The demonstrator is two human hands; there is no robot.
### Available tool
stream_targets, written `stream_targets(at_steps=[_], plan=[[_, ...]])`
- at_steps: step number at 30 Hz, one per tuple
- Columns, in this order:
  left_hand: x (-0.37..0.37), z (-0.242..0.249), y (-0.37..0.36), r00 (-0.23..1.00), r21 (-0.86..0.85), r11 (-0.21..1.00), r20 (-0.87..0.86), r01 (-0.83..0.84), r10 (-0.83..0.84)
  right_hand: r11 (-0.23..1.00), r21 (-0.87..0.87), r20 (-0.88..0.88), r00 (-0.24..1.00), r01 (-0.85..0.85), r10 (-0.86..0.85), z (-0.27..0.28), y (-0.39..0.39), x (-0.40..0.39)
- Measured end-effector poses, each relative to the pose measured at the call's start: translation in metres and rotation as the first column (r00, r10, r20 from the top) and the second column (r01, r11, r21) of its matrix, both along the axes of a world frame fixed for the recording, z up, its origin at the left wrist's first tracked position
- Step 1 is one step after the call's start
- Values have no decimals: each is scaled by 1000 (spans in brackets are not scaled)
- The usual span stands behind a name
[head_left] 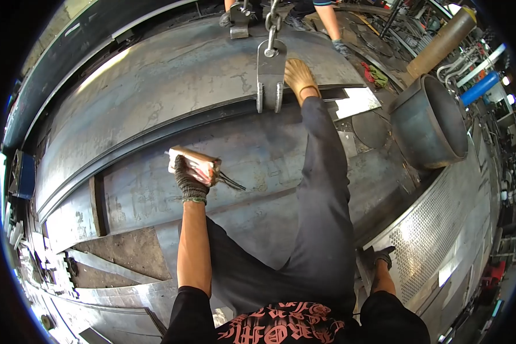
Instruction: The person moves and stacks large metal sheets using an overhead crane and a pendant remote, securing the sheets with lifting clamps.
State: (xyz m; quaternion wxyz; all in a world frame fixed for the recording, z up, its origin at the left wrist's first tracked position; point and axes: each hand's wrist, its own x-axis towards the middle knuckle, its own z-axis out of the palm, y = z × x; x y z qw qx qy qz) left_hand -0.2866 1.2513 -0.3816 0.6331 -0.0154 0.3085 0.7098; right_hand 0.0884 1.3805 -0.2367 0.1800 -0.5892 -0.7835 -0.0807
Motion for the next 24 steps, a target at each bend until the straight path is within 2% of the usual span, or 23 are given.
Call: stream_targets(at_steps=[1, 2, 3, 4, 5, 6, 7, 8, 9, 10, 11, 12, 13, 14, 15, 18, 20, 21, 23, 24], plan=[[-4, -8, -4, 998, 74, 996, -44, 58, -55, 993, -87, -101, 991, 78, -86, -14, -82, 30], [-2, -9, -6, 998, 4, 1000, -57, 12, -11, 919, -283, -121, 940, 276, -320, -44, -207, 79], [-12, -20, -3, 996, 10, 997, -56, 74, -74, 698, -486, 1, 799, 526, -601, -76, -319, 128], [-17, -32, -1, 989, 3, 990, -54, 141, -140, 329, -605, 237, 559, 725, -795, -108, -427, 168], [-6, -17, -4, 993, -38, 995, -64, 97, -99, -63, -597, 463, 279, 800, -841, -127, -509, 197], [3, 9, -7, 995, -74, 996, -81, 50, -56, -303, -557, 577, 98, 773, -811, -141, -547, 214], [5, 16, -7, 990, -5, 994, -92, 108, -108, -439, -532, 628, -10, 724, -778, -161, -562, 226], [4, 10, -1, 995, 24, 995, -32, 97, -97, -506, -528, 637, -76, 681, -767, -187, -560, 240], [6, 4, 6, 997, 7, 997, -9, 77, -77, -547, -516, 642, -125, 659, -756, -210, -575, 252], [7, -1, 10, 999, -14, 999, 7, 50, -50, -511, -476, 630, -127, 716, -766, -220, -575, 256], [12, 0, 12, 995, 9, 995, 6, 96, -96, -472, -432, 620, -127, 769, -774, -229, -573, 258], [11, 2, 15, 990, 33, 990, -2, 141, -141, -478, -432, 625, -129, 765, -770, -219, -571, 253], [2, -24, 21, 991, 39, 991, -2, 132, -132, -498, -450, 637, -125, 741, -761, -212, -569, 248], [28, 17, 21, 997, -119, 993, -81, -14, 4, -515, -456, 646, -129, 726, -753, -197, -566, 240], [21, 3, 22, 998, -106, 992, 13, 64, -63, -519, -457, 652, -124, 723, -748, -189, -561, 237], [23, -16, 24, 997, -48, 999, -75, -18, 14, -515, -463, 663, -104, 721, -741, -176, -547, 233], [24, -17, 30, 993, -103, 989, 34, -109, 113, -516, -469, 664, -99, 717, -741, -170, -543, 232], [22, -23, 28, 999, -43, 999, 17, 27, -27, -528, -470, 669, -104, 707, -736, -166, -545, 230], [25, -6, 20, 986, -63, 985, 31, 163, -162, -545, -471, 674, -116, 694, -730, -157, -542, 225], [20, -1, 17, 969, -82, 970, 112, 230, -221, -546, -476, 676, -110, 690, -729, -154, -539, 221]])
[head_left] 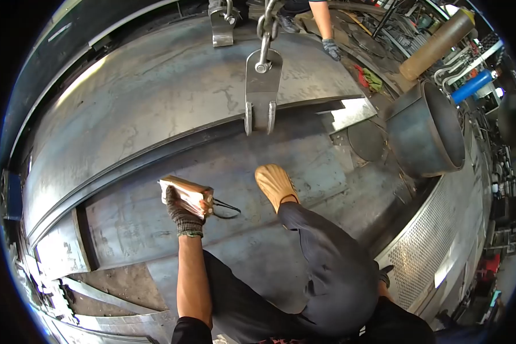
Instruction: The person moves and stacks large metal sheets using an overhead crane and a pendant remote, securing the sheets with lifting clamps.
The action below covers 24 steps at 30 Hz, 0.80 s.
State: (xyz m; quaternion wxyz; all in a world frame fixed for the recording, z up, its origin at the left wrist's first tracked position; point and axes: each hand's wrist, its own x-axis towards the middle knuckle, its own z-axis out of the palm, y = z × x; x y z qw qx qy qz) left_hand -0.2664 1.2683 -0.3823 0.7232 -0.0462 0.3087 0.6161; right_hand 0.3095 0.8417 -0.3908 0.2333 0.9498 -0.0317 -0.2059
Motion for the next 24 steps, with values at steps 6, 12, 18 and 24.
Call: stream_targets(at_steps=[6, 12, 18, 24], plan=[[0, 10, -3, 997, 81, 996, -58, -46, 51, 1000, 6, -37, 999, 11, -11, 9, 16, -11], [2, 0, 0, 972, -2, 992, -202, -125, 122, 999, 25, -71, 997, 38, -36, 15, 26, -20], [-7, -4, -3, 987, 13, 1000, -156, -28, 30, 997, 65, -41, 998, -39, 42, 12, 26, -20], [-7, 5, -5, 1000, 62, 998, -23, 18, -17, 1000, 27, -10, 1000, 10, -10, -20, 6, 5]])
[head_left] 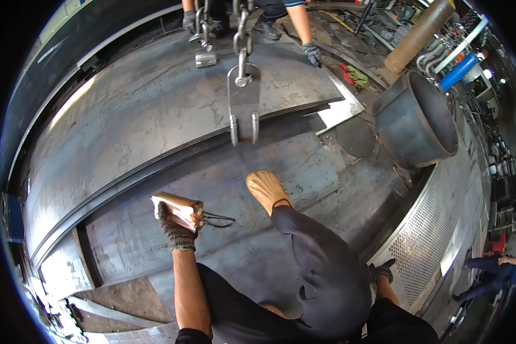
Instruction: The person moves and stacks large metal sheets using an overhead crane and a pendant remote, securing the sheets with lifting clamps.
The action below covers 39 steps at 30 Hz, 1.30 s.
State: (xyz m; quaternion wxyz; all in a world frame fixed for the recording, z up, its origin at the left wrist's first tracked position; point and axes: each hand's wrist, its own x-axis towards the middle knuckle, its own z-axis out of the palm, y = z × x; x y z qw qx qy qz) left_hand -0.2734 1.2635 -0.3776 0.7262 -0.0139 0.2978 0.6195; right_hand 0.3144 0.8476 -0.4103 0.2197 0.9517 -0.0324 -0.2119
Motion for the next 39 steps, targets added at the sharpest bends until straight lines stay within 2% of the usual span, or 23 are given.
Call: stream_targets(at_steps=[2, 4, 6, 10, 12, 14, 17, 19, 20, 21, 22, 23, 24, 26, 29, 30, 31, 32, 34, 35, 36, 38, 39], plan=[[15, 8, 4, 975, -66, 979, -125, -194, 185, 999, 17, 37, 998, -41, 40, -9, -6, 5], [3, 3, 1, 994, -45, 998, -99, -45, 40, 998, -10, 9, 998, -66, 66, -9, -6, 8], [3, -4, 4, 996, -131, 988, -50, -79, 73, 997, -20, -11, 997, -79, 79, -5, 1, 9], [13, -4, 10, 969, -105, 969, -135, -223, 209, 992, -46, -48, 992, -117, 115, -4, 19, 13], [2, -9, 6, 992, -167, 979, -71, -117, 107, 989, -59, -83, 988, -133, 128, -4, 23, 20], [4, -14, 8, 986, -164, 976, -105, -146, 130, 986, -70, -131, 981, -152, 142, -6, 28, 27], [17, 8, 6, 977, -160, 968, -130, -191, 171, 982, -99, -364, 924, -164, 117, -14, 47, 49], [18, 4, 7, 977, -141, 971, -115, -195, 179, 965, -72, -643, 752, -253, 149, 0, 88, 49], [18, 3, 8, 976, -146, 968, -116, -202, 186, 883, 257, -492, 734, -392, 469, 4, 127, 35], [18, 1, 9, 981, -134, 973, -68, -188, 180, 592, 504, -183, 592, -629, 785, 21, 178, 3], [17, 0, 10, 984, -121, 977, -23, -176, 175, 260, 513, 143, 380, -818, 914, 39, 228, -28], [21, -4, 13, 975, -139, 966, -81, -218, 208, 363, 745, -49, 498, -559, 866, 114, 313, -109], [20, -12, 14, 973, -138, 965, -94, -222, 210, -6, 834, 214, 313, -552, 925, 87, 363, -112], [26, -9, 16, 964, -180, 949, -112, -257, 240, -278, 867, 431, 342, -414, 835, 98, 481, -174], [27, -3, 14, 960, -189, 944, -127, -270, 249, -247, 969, 197, 542, 19, 817, 107, 647, -232], [26, -5, 12, 967, -177, 952, -106, -249, 233, -357, 850, 519, 504, -387, 690, 117, 677, -259], [18, -24, 11, 957, -153, 948, -128, -279, 261, -177, 907, 394, 621, -382, 677, 131, 695, -283], [18, -15, 7, 942, -156, 934, -156, -321, 298, -178, 908, 392, 620, -378, 680, 121, 705, -296], [16, 10, 2, 937, -210, 920, -189, -330, 293, -247, 726, 687, 664, -642, 295, 96, 711, -314], [6, -3, -3, 925, -178, 921, -227, -348, 306, -315, 750, 661, 679, -582, 320, 94, 713, -315], [0, -5, -5, 879, -205, 882, -330, -424, 345, -304, 765, 644, 686, -568, 339, 86, 723, -318], [-22, -16, -17, 869, -189, 880, -342, -435, 356, -502, 703, 711, 506, -503, 488, 75, 739, -316], [-32, -18, -21, 909, -153, 920, -278, -361, 311, -457, 756, 654, 520, -468, 549, 86, 731, -318]])
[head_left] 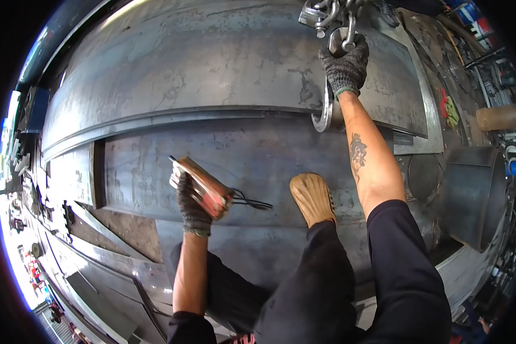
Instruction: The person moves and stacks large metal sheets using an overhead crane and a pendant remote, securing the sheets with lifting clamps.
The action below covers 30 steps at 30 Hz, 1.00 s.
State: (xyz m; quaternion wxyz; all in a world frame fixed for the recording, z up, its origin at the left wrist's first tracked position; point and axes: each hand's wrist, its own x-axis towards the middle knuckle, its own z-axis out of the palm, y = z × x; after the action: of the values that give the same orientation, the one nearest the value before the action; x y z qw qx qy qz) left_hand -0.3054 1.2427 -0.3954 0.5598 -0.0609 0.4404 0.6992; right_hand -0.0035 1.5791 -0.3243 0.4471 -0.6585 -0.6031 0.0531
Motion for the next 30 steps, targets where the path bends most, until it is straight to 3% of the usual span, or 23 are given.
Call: stream_targets(at_steps=[1, 3, 5, 6, 7, 8, 9, 11, 15, 17, 19, 21, 22, 23, 24, 25, 27, 30], plan=[[-7, -5, 0, 997, -79, 994, 22, -69, 71, 1000, -8, 3, 1000, -7, 7, -3, -7, 3], [-15, -11, 5, 994, 18, 995, 42, -102, 101, 999, 50, 12, 1000, -20, 19, -8, 1, 5], [-7, 6, 13, 983, 83, 981, -48, -176, 180, 973, 151, 52, 984, -176, 170, -23, 3, 18], [-5, 6, 15, 971, 72, 975, -96, -211, 217, 962, 103, -1, 967, -252, 254, -15, -14, 16], [-3, 7, 16, 958, 60, 968, -143, -243, 249, 977, -67, 69, 976, -203, 208, -18, -36, 17], [7, 18, 20, 962, 51, 971, -133, -235, 240, 918, -395, 87, 994, -21, 60, 4, -74, 1], [10, 15, 20, 970, 17, 974, -89, -224, 225, 869, -472, 372, 927, 147, 46, -5, -93, -6], [24, 13, 22, 987, 68, 985, 5, -159, 159, 832, -513, 475, 877, 211, 70, -6, -99, -10], [46, 6, 21, 990, 26, 991, 50, -134, 132, 837, -531, 451, 880, 129, 150, -11, -110, 8], [56, 20, 19, 991, 4, 995, 90, -101, 100, 936, -320, 506, 809, -146, 300, -41, -117, 36], [55, 17, 17, 984, -24, 992, 127, -124, 126, 922, -331, 459, 819, -202, 344, -44, -120, 39], [50, 13, 18, 984, 11, 994, 142, -106, 103, 939, -226, 449, 828, -258, 335, -49, -117, 39], [49, 20, 16, 981, -9, 994, 157, -112, 112, 937, -228, 457, 821, -263, 342, -47, -121, 36], [46, 20, 13, 972, 75, 989, 206, -128, 110, 944, -284, 428, 859, -168, 281, -44, -122, 31], [45, 21, 9, 981, 40, 986, 116, -162, 157, 937, -341, 399, 892, -72, 213, -39, -122, 27], [40, 31, 11, 981, 7, 981, 14, -193, 193, 942, -328, 400, 892, -75, 211, -42, -116, 27], [30, 34, 7, 982, 22, 986, 94, -167, 164, 941, -262, 462, 828, -214, 317, -54, -112, 44], [21, 39, 1, 984, 12, 984, -8, -176, 177, 924, -341, 413, 855, -176, 315, -37, -109, 39]])
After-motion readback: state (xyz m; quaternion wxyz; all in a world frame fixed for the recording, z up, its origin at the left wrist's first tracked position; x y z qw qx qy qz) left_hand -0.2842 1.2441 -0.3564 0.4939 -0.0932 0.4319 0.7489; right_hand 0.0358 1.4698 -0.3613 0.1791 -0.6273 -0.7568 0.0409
